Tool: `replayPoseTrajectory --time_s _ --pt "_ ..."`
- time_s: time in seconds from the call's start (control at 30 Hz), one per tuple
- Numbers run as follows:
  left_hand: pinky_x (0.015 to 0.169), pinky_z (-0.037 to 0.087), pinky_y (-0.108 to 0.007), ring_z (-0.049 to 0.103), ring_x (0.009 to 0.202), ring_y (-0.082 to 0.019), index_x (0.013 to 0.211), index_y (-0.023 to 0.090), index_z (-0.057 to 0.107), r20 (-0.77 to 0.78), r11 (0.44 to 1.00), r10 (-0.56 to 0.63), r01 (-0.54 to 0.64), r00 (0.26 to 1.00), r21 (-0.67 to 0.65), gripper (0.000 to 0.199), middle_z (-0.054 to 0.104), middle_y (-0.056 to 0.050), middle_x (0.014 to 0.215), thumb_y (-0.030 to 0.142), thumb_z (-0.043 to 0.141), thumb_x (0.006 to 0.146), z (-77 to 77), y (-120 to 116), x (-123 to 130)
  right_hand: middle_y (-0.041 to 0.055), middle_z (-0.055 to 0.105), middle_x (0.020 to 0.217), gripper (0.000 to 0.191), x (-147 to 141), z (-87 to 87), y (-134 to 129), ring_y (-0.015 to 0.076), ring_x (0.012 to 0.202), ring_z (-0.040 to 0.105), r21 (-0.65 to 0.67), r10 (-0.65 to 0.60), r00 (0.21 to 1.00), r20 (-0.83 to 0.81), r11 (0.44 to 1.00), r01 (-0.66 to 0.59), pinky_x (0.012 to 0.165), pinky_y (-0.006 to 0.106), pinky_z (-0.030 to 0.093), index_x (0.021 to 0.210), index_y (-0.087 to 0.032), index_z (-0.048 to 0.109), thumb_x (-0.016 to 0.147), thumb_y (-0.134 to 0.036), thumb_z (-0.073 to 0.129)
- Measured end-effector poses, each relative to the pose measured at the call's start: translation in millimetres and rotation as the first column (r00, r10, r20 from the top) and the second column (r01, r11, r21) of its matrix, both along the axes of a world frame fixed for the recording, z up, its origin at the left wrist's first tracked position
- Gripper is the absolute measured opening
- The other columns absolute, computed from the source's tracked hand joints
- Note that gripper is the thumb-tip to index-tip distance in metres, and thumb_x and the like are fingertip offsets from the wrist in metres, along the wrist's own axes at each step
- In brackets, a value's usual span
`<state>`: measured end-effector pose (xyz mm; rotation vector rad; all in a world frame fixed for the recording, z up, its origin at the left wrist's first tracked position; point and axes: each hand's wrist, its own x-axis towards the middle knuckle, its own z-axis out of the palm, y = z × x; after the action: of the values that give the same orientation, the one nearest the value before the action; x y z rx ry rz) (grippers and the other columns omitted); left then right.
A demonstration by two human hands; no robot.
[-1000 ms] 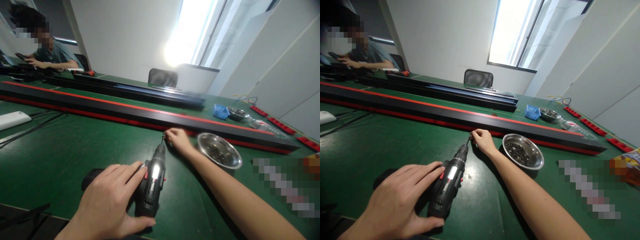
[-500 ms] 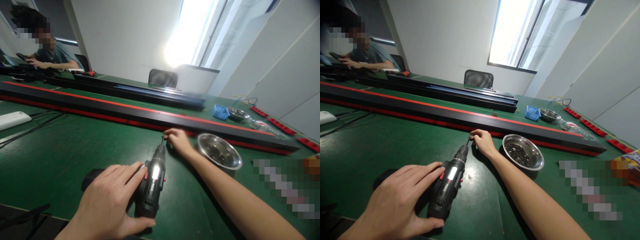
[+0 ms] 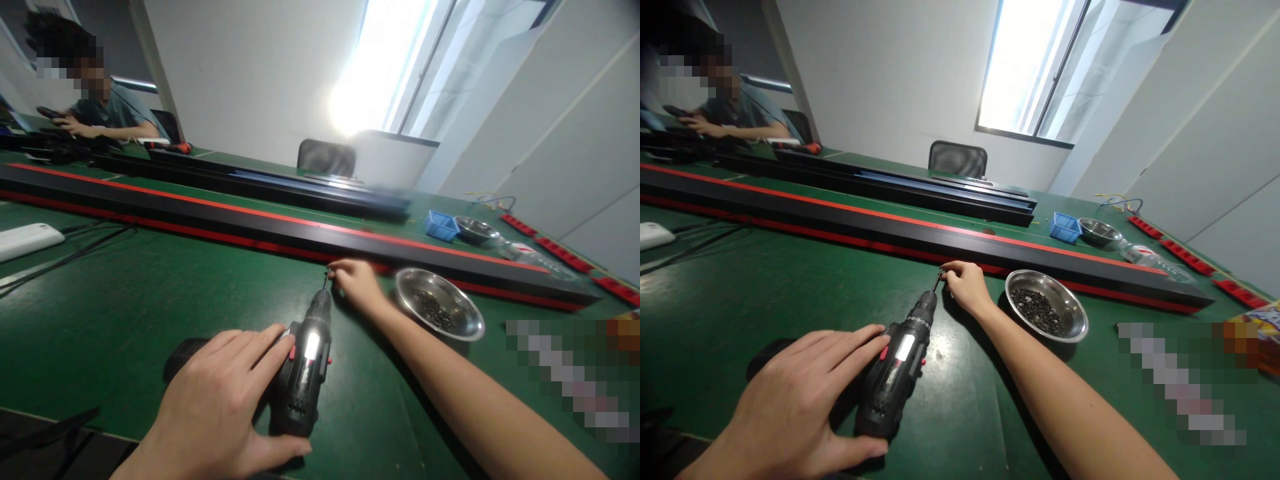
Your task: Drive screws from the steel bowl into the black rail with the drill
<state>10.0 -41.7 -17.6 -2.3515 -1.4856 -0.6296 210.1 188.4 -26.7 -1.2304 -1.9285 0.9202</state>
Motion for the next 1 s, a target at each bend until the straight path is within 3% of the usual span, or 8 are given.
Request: replayPoseTrajectory --time_s 0.23,0.37,1.0 --pt "0.090 0.051 -0.052 0.068 0.105 -0.036 0.133 0.017 0.060 0.007 1.000 0.000 0.000 1.000 -0.015 0.089 0.067 -0.015 0.134 0.084 0.061 0.074 0.2 0 1 0.0116 0.078 0.090 0.035 3 0.0 6 0.0143 0.052 0.064 -0.226 -0.064 0.942 -0.329 0.974 -0.013 0.039 0.022 0.039 0.102 -0.013 0.070 0.072 -0.014 0.053" --pt "0.090 0.050 -0.052 0.068 0.107 -0.036 0.133 0.017 0.060 0.009 1.000 0.003 -0.003 1.000 -0.018 0.090 0.067 -0.014 0.135 0.084 0.062 0.073 0.5 0 0 0.0125 0.078 0.089 0.031 6 0.7 9 0.0163 0.052 0.066 -0.279 -0.076 0.901 -0.428 0.959 -0.052 0.039 0.023 0.040 0.100 -0.014 0.067 0.070 -0.018 0.056" --pt "0.091 0.049 -0.053 0.068 0.107 -0.036 0.133 0.016 0.059 0.007 1.000 0.004 -0.004 1.000 -0.018 0.091 0.067 -0.015 0.135 0.084 0.063 0.072 0.3 0 1 0.0126 0.078 0.095 0.034 8 -1.0 7 0.0137 0.051 0.063 -0.205 0.006 0.916 -0.402 0.974 -0.096 0.043 0.024 0.045 0.100 -0.014 0.067 0.072 -0.018 0.049"
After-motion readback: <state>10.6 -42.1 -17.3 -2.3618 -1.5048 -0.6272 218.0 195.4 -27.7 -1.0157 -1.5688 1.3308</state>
